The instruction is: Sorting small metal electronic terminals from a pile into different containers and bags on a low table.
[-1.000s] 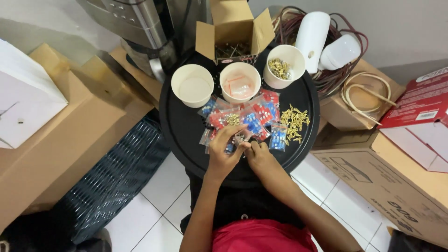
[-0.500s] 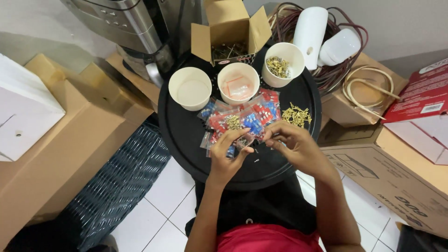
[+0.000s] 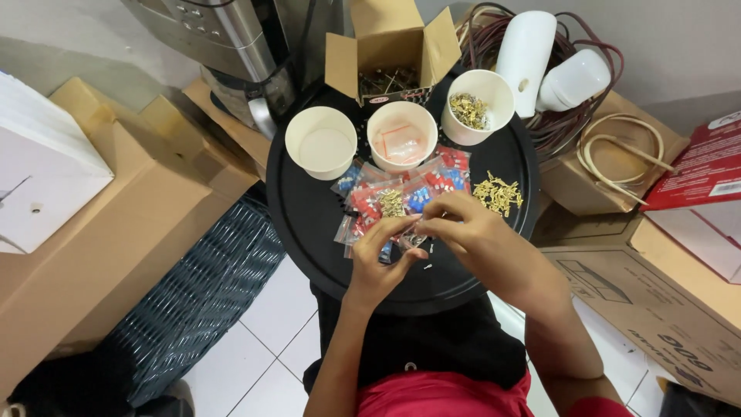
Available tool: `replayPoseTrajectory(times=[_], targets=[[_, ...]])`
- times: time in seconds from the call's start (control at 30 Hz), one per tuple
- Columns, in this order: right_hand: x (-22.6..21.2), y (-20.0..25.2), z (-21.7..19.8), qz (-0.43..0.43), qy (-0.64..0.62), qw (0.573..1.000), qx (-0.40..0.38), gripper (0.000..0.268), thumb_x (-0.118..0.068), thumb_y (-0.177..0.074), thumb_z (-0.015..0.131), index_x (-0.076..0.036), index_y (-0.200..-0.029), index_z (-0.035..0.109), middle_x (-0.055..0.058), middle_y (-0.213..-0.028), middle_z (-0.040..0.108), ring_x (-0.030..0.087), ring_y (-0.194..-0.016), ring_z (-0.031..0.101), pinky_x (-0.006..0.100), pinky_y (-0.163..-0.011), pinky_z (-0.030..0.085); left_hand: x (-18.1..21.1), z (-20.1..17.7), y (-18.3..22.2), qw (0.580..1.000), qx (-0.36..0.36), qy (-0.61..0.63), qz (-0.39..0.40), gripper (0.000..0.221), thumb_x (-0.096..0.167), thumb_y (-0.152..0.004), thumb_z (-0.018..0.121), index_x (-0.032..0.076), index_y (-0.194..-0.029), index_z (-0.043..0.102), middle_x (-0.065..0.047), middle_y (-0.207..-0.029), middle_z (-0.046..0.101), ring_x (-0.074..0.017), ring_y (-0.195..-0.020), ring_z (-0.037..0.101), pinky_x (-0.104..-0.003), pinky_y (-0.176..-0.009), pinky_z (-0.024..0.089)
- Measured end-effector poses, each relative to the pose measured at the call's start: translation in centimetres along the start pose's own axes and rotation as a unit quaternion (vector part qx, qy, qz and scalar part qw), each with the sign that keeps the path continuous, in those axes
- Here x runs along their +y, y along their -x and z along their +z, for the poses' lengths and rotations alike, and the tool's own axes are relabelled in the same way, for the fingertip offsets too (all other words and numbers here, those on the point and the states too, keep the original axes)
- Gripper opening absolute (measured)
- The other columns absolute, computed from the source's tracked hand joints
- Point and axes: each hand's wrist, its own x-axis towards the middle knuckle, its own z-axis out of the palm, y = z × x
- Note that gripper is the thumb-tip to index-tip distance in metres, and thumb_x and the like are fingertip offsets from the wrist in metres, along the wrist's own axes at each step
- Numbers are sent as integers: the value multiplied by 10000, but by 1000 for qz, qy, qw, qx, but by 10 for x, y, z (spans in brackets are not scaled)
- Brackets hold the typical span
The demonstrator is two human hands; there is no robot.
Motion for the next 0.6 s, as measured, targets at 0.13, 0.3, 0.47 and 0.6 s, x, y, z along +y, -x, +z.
replayPoseTrajectory(times=[0.13, 0.3, 0.47, 0.6], targets=[[-5, 0, -2, 3, 0, 1000, -3, 157, 103, -913, 637, -13, -968, 728, 102, -995, 678, 280, -966, 685, 308, -794, 610, -3, 1, 0, 1000, -5, 3, -1, 413, 352, -873, 791, 87, -1185, 733, -72, -994, 761, -263, -853, 747, -371, -765, 608], [-7, 1, 1, -2, -34, 999, -2, 251, 110, -906, 628, -55, -1052, 748, 93, -1062, 735, 301, -967, 715, 380, -813, 599, -5, 1, 3, 1000, 0, 3, -4, 432, 366, -864, 799, 78, -1179, 732, -85, -1003, 759, -273, -868, 752, -370, -769, 611], [-1, 18, 7, 42, -26, 996, 74, 254, 19, -894, 702, -176, -1044, 765, -32, -1087, 738, 191, -978, 724, 313, -860, 581, -6, 2, 6, 1000, 7, 3, -15, 440, 377, -855, 797, 88, -1181, 740, -79, -1007, 768, -278, -877, 760, -366, -765, 614], [36, 61, 59, 154, -2, 988, 13, 172, -94, -931, 643, -127, -1080, 722, 70, -1150, 709, 345, -1059, 687, 454, -870, 558, -4, 4, 0, 1000, 24, -14, 4, 419, 390, -884, 741, 92, -1178, 751, -78, -1009, 782, -283, -898, 768, -359, -797, 610]])
